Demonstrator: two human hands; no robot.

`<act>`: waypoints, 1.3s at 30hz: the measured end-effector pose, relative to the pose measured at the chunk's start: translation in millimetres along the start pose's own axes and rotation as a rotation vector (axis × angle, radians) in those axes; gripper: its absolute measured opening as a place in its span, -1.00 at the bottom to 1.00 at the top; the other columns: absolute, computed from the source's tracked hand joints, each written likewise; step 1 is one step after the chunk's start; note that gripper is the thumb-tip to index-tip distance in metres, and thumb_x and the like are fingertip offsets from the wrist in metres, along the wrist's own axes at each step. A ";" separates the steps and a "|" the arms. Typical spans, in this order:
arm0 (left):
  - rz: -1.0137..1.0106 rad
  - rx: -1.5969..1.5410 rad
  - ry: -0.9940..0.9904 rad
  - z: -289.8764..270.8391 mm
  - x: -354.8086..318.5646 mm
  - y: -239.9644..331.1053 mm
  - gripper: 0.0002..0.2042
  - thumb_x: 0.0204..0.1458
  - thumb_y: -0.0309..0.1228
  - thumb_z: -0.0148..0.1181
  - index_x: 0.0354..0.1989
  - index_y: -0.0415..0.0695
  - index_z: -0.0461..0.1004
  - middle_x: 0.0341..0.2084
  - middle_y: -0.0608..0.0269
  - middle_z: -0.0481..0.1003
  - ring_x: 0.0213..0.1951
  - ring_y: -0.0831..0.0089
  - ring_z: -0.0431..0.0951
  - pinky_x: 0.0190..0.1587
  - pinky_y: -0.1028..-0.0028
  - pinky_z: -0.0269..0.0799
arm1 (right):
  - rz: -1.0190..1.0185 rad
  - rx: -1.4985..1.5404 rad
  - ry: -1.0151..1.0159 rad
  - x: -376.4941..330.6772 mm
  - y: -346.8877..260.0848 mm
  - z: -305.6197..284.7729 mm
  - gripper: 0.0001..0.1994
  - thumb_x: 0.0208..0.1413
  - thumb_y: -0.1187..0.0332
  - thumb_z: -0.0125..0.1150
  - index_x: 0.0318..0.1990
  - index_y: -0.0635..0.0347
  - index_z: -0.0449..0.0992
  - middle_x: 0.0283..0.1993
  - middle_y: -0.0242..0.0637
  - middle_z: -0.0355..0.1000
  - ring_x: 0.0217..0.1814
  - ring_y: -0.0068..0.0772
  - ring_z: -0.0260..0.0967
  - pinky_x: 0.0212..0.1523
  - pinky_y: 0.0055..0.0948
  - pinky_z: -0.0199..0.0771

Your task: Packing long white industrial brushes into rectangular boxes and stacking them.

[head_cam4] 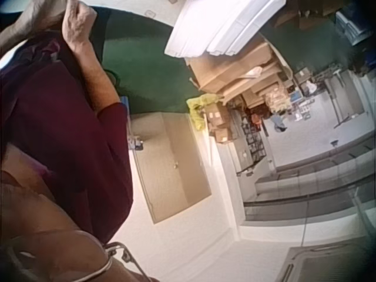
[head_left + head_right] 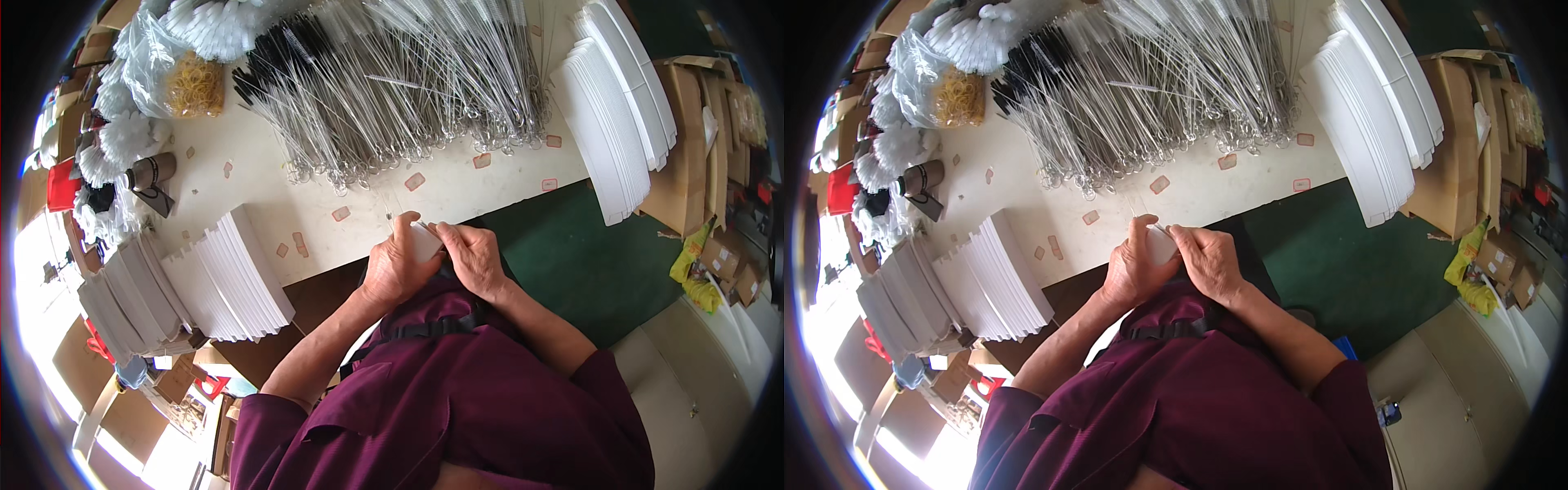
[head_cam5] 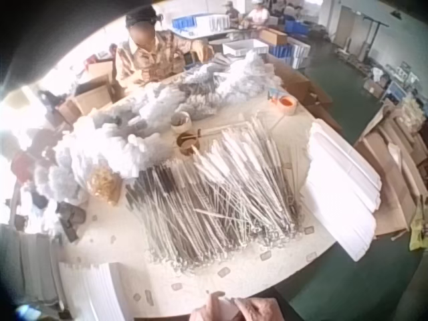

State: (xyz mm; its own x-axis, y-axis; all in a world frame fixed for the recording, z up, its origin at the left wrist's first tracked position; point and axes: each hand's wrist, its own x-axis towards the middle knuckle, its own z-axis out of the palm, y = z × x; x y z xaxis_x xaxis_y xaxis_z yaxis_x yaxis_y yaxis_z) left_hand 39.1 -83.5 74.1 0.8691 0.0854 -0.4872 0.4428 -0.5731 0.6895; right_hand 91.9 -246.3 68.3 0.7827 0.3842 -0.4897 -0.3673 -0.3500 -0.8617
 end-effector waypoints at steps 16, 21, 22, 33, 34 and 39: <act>0.156 0.088 0.089 9.7 -7.4 0.9 -0.54 -0.08 -0.21 0.41 -0.15 -0.26 0.36 -0.36 -0.06 0.57 -0.33 -0.04 0.65 -0.32 0.08 0.59 | 0.173 0.277 -0.014 6.5 9.0 -5.0 -0.82 0.20 0.38 0.37 -0.36 0.33 0.59 -0.50 -0.40 0.55 -0.51 -0.75 0.39 -0.52 -0.60 0.40; 0.182 0.112 0.106 9.3 -8.8 2.2 -0.54 -0.07 -0.23 0.40 -0.14 -0.26 0.37 -0.34 -0.06 0.57 -0.32 -0.02 0.65 -0.32 0.09 0.59 | 0.193 0.287 -0.011 5.7 5.1 -4.4 -0.81 0.19 0.37 0.37 -0.39 0.32 0.59 -0.53 -0.41 0.54 -0.53 -0.75 0.39 -0.53 -0.60 0.39; 0.204 0.113 0.119 9.3 -9.0 2.2 -0.55 -0.07 -0.24 0.40 -0.13 -0.26 0.37 -0.34 -0.06 0.57 -0.33 -0.01 0.65 -0.32 0.10 0.59 | 0.147 0.223 0.016 4.4 5.6 -2.7 -0.80 0.21 0.38 0.35 -0.40 0.31 0.58 -0.54 -0.42 0.51 -0.53 -0.75 0.37 -0.53 -0.61 0.37; 0.212 0.079 0.183 14.8 -12.4 -12.7 -0.51 -0.08 -0.31 0.39 -0.02 -0.30 0.39 -0.33 -0.11 0.59 -0.31 -0.04 0.66 -0.30 0.11 0.61 | -0.168 -0.017 0.069 -8.1 11.8 7.9 -0.78 0.22 0.31 0.35 -0.16 0.32 0.65 -0.46 -0.12 0.57 -0.48 -0.58 0.47 -0.41 -0.47 0.48; 0.187 0.048 0.186 14.5 -11.5 -14.3 -0.50 -0.09 -0.32 0.40 -0.01 -0.31 0.40 -0.33 -0.13 0.59 -0.30 -0.06 0.66 -0.29 0.10 0.62 | -0.210 -0.031 0.033 -9.6 14.1 8.4 -0.74 0.22 0.30 0.35 -0.05 0.30 0.63 -0.41 -0.10 0.58 -0.44 -0.57 0.49 -0.38 -0.47 0.49; 0.253 -0.007 0.193 14.1 -11.6 -16.8 -0.49 -0.12 -0.37 0.40 0.02 -0.34 0.42 -0.33 -0.17 0.59 -0.30 -0.10 0.66 -0.25 0.09 0.61 | -0.339 -0.063 -0.060 -8.9 28.0 12.2 -0.51 0.23 0.27 0.35 0.26 0.28 0.46 -0.22 0.01 0.59 -0.31 -0.31 0.56 -0.24 -0.37 0.54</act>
State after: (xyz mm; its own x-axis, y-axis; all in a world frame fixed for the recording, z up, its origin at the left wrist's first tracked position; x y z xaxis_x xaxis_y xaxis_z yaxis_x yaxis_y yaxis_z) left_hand 18.6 -86.3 60.6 0.9773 0.0949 -0.1895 0.2086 -0.5904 0.7797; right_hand 68.5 -249.0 46.9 0.8234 0.5363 -0.1853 -0.0580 -0.2454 -0.9677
